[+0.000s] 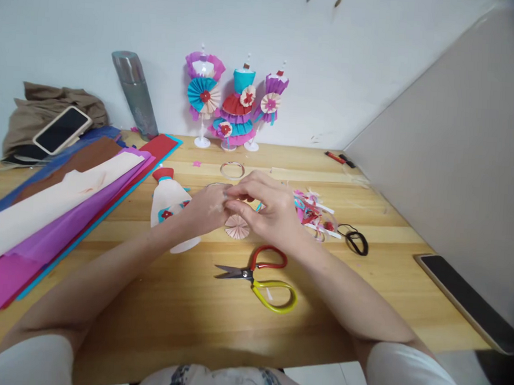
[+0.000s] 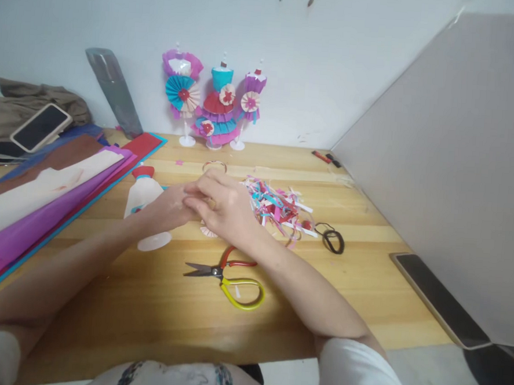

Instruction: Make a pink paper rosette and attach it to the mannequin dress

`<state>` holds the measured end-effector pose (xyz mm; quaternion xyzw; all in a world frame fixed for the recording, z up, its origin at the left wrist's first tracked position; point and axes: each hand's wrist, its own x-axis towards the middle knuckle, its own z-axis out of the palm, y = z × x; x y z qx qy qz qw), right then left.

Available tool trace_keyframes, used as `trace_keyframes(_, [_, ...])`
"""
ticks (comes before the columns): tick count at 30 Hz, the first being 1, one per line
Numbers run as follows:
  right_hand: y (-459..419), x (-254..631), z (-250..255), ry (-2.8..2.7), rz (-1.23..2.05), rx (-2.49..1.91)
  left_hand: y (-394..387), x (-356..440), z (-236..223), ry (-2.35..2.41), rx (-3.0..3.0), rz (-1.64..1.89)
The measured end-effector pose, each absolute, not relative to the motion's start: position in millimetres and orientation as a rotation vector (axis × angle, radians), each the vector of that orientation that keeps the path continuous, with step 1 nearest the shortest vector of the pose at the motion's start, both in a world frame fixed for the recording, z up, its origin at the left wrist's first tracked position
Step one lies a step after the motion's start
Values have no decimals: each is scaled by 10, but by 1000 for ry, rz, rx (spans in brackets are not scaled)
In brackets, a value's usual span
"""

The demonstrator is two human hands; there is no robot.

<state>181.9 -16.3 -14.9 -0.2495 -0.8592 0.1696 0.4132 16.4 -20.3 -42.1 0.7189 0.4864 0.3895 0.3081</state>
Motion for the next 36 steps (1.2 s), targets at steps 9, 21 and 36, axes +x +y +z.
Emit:
trace_keyframes(9, [-51,1822,-170,-2081,920,-726,-212,136,-387,1491,2473,541])
trace_keyframes(21, [506,2522,-148,-1888,537,-1192,-161,-11,-421,1386,2505,556])
trace_keyframes(36, [739,2893,-94,-1835,420,-1564,-217,173,-512,1444,2144,441])
